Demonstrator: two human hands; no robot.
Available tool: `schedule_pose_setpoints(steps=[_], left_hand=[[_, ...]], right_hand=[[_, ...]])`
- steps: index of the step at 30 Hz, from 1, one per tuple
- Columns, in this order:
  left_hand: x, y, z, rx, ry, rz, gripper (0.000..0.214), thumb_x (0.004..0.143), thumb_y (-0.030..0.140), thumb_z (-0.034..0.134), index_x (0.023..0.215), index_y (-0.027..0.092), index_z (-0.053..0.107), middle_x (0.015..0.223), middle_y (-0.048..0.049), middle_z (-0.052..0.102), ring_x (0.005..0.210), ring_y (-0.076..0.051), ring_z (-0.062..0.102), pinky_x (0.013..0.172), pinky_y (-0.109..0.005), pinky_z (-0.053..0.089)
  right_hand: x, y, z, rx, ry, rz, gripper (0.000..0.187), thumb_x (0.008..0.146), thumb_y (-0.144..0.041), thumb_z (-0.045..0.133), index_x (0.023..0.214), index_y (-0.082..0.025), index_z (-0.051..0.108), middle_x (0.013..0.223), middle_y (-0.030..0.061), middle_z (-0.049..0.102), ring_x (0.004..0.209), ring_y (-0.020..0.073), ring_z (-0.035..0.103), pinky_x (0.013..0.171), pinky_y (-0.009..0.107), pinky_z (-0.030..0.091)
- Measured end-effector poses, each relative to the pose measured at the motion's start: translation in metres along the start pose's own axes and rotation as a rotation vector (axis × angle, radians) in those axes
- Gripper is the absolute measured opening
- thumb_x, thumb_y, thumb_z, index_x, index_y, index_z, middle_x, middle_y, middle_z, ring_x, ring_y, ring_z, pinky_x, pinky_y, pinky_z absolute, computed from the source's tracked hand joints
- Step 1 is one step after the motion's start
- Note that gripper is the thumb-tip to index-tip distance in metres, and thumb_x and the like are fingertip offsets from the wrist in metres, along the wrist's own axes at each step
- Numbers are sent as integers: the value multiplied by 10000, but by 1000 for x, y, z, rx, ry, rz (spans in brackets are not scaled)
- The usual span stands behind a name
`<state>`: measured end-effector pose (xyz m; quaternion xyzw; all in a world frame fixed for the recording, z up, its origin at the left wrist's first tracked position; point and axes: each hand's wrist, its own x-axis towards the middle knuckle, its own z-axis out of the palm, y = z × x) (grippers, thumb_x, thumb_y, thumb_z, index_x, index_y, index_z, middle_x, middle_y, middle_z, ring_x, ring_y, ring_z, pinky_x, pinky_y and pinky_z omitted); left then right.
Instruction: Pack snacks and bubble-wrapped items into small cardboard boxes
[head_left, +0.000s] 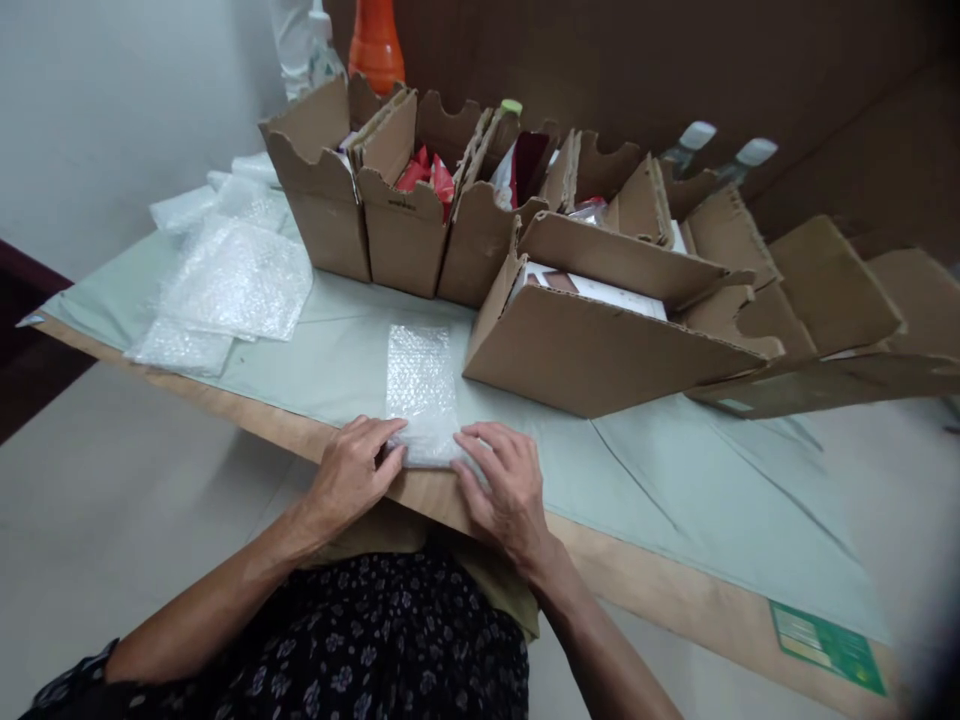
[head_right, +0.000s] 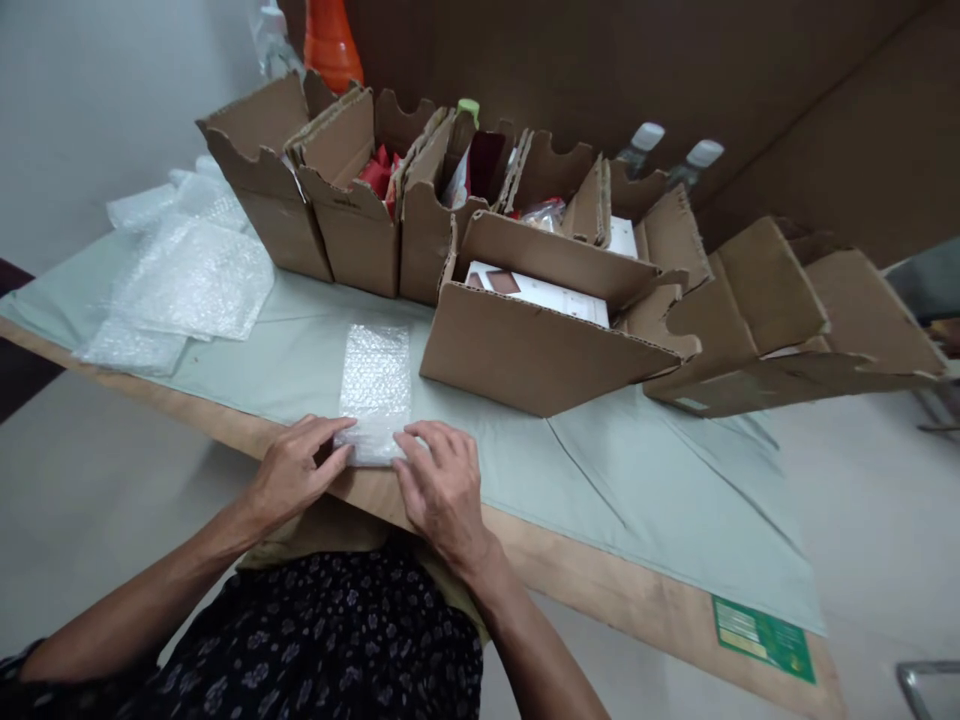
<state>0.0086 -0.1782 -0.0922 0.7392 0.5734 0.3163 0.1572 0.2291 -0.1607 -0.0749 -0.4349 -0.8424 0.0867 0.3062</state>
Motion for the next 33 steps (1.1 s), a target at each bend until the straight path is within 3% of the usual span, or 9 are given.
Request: schedule_pose_setpoints(steps=[4,7,10,14,16,19,23,27,33], left_hand=[[-1,0,-1,69,29,-10,286,962,200,558,1230,188,659,1058,-94,686,985,-252,650,880,-421,572],[-9,4,-7,79,92,79,297,954,237,606,1242,179,649,1206,-131,642,1110,-285,606,960,-465,537],[-12,6,-14,55,30,184,224,969,216,602,1179,175,667,1100,-100,691,1045,-265,611,925,-446,519],[4,-2,-13,88,33,157,186,996,188,554,1131,157,678,941,-68,727,903,-235,630,828,-399,510],[17,-10,-10,136,64,141,194,989,209,573,1136,148,683,938,-77,730,887,-245,634,819,-407,512],[29,-17,-6,182,111,145,203,981,234,593,1129,135,690,999,-108,722,919,-267,637,833,-428,517],[17,-12,-11,98,97,216,258,966,249,633,1190,124,663,1093,-129,707,1034,-276,631,916,-442,506],[4,-8,-15,37,57,203,283,981,200,595,1256,141,626,1032,-93,728,1004,-246,633,927,-422,504],[38,-23,-2,155,101,61,288,953,265,624,1203,132,672,1064,-135,729,987,-296,643,906,-483,530]], right_hand=[[-2,5,5,-61,-175,-153,239,994,-190,563,1191,-209,698,1282,103,731,1288,313,585,989,484,447],[6,8,7,24,-204,-133,232,1016,-175,530,1159,-213,708,1172,82,776,1269,298,606,1006,490,441],[15,8,3,138,-253,-70,223,1030,-216,536,1162,-220,715,1080,66,792,1156,256,659,997,452,468],[20,6,0,56,-183,-11,270,1030,-265,531,1249,-220,682,1195,99,749,1128,266,652,947,439,492],[21,6,3,-39,-148,-56,298,1010,-265,556,1281,-200,662,1289,132,704,1213,298,607,973,465,472],[23,9,10,-110,-217,-143,300,983,-231,592,1271,-183,660,1329,139,689,1284,321,565,1022,497,434],[27,12,9,-15,-264,-90,262,1004,-184,548,1229,-220,677,1199,86,756,1223,278,610,1024,475,428],[25,9,0,119,-302,5,263,1035,-265,536,1268,-244,657,1135,55,768,1090,236,654,999,428,458],[31,4,7,-161,-225,-41,350,980,-280,609,1319,-196,632,1380,152,648,1244,321,569,1018,492,431]])
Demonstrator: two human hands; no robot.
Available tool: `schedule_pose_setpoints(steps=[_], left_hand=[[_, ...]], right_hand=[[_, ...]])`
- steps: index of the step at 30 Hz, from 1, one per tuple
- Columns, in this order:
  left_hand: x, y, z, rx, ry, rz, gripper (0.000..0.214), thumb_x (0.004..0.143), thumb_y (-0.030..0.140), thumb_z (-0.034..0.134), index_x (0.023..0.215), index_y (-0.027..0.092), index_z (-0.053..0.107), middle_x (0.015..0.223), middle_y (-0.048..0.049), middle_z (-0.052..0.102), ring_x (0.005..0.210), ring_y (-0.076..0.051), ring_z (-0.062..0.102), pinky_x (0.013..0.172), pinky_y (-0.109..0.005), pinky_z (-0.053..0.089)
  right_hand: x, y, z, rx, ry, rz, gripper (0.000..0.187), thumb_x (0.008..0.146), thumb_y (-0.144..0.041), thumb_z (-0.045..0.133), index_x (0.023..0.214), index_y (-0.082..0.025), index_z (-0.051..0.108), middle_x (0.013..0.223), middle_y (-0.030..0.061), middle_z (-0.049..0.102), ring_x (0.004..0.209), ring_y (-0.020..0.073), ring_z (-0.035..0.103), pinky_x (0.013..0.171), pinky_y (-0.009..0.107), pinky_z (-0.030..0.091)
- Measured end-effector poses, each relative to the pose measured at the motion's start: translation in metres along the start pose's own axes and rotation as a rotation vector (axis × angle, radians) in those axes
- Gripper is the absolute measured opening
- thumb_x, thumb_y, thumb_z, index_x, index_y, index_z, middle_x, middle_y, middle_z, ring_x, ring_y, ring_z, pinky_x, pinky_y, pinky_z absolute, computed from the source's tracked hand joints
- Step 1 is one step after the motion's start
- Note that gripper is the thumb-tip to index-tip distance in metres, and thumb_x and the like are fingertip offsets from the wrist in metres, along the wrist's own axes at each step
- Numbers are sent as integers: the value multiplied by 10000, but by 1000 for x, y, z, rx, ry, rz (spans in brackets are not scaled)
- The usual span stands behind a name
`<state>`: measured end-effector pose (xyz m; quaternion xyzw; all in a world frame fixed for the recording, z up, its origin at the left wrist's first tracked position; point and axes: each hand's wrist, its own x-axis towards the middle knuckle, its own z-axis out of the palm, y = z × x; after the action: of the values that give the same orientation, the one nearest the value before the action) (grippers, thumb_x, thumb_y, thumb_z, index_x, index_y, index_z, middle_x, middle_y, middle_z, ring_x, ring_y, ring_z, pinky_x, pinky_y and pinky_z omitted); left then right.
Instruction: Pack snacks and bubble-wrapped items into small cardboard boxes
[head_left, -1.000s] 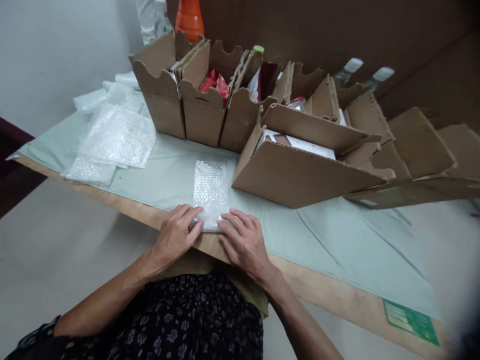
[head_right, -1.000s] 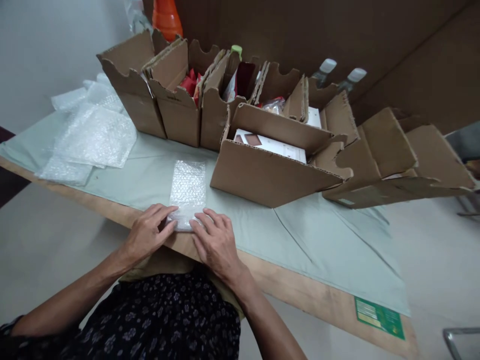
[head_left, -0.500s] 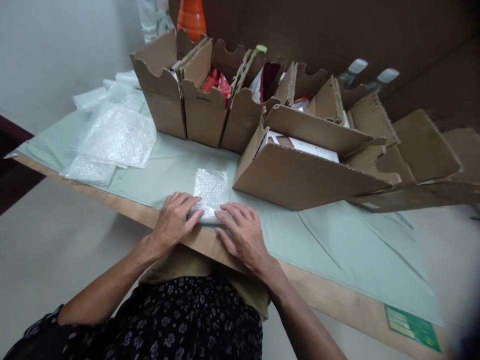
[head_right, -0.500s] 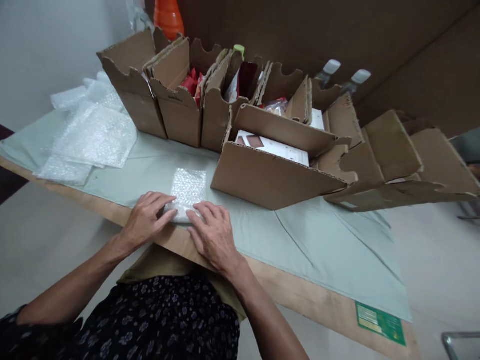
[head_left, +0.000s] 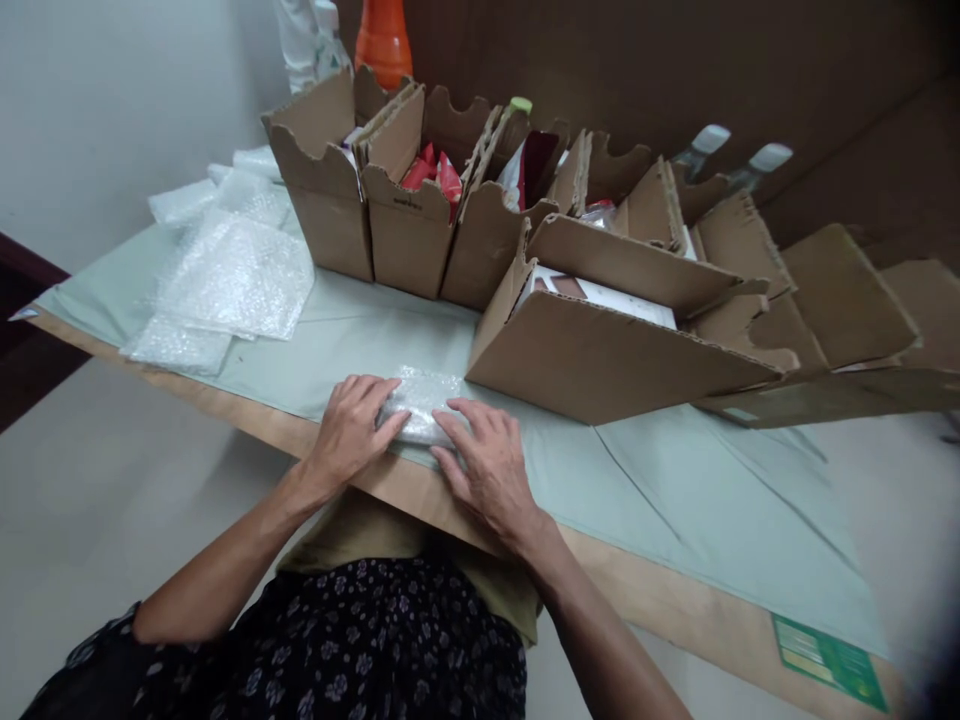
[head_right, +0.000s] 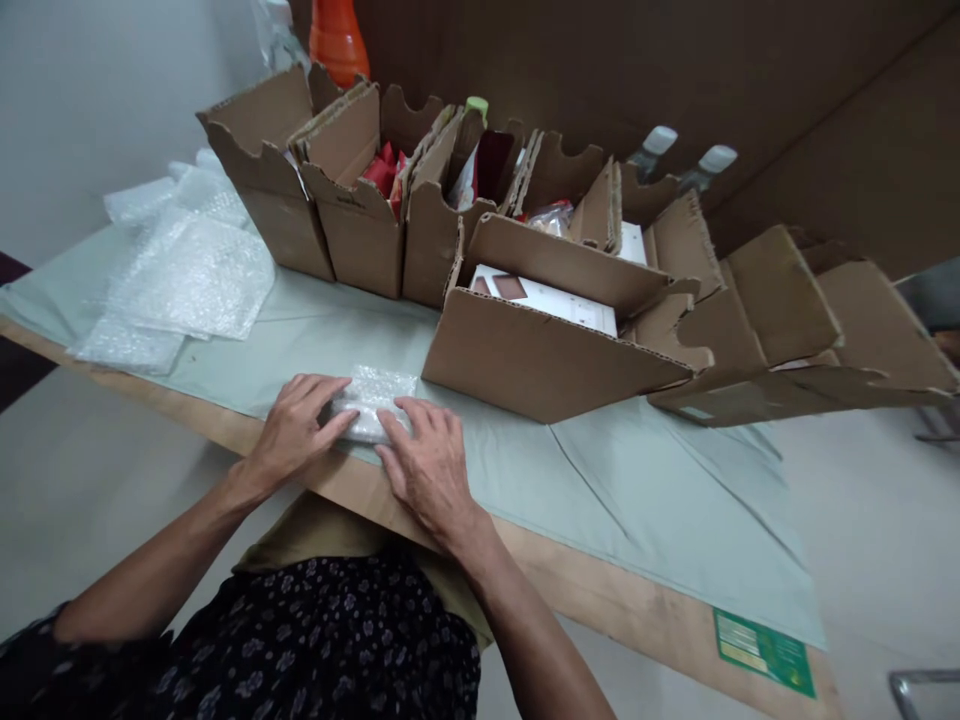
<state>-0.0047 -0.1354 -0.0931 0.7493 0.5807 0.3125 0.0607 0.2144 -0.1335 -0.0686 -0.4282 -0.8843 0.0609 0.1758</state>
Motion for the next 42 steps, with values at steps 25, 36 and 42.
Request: schedule_pose_setpoints(steps=[25,36,42], left_hand=[[-3,94,-12,-685,-392,-22,110,812,167,597,902,223,627,827,14,679,730,-150,651,662,-248,536],[136,113,-21,-128,317,437,288,897,153,665,1179,193,625,1186,-111,619,1281,-316,579,1093,-508,493],[146,108,-14,-172,282,359,266,868,165,672,1129,198,632,1350,-137,570,1283,-317,568,1075,-515,511]], right_hand=[[-53,17,-84,684,-40,272,317,889,-379,725,1176,-251,685,1093,52,760,983,225,707,903,366,558],[-57,79,-198,501,463,412,191,850,-344,782,1035,-318,745,934,7,767,767,189,705,653,299,554],[-27,123,-245,343,1000,310,237,769,-446,827,977,-362,752,925,25,681,774,228,670,707,419,545]])
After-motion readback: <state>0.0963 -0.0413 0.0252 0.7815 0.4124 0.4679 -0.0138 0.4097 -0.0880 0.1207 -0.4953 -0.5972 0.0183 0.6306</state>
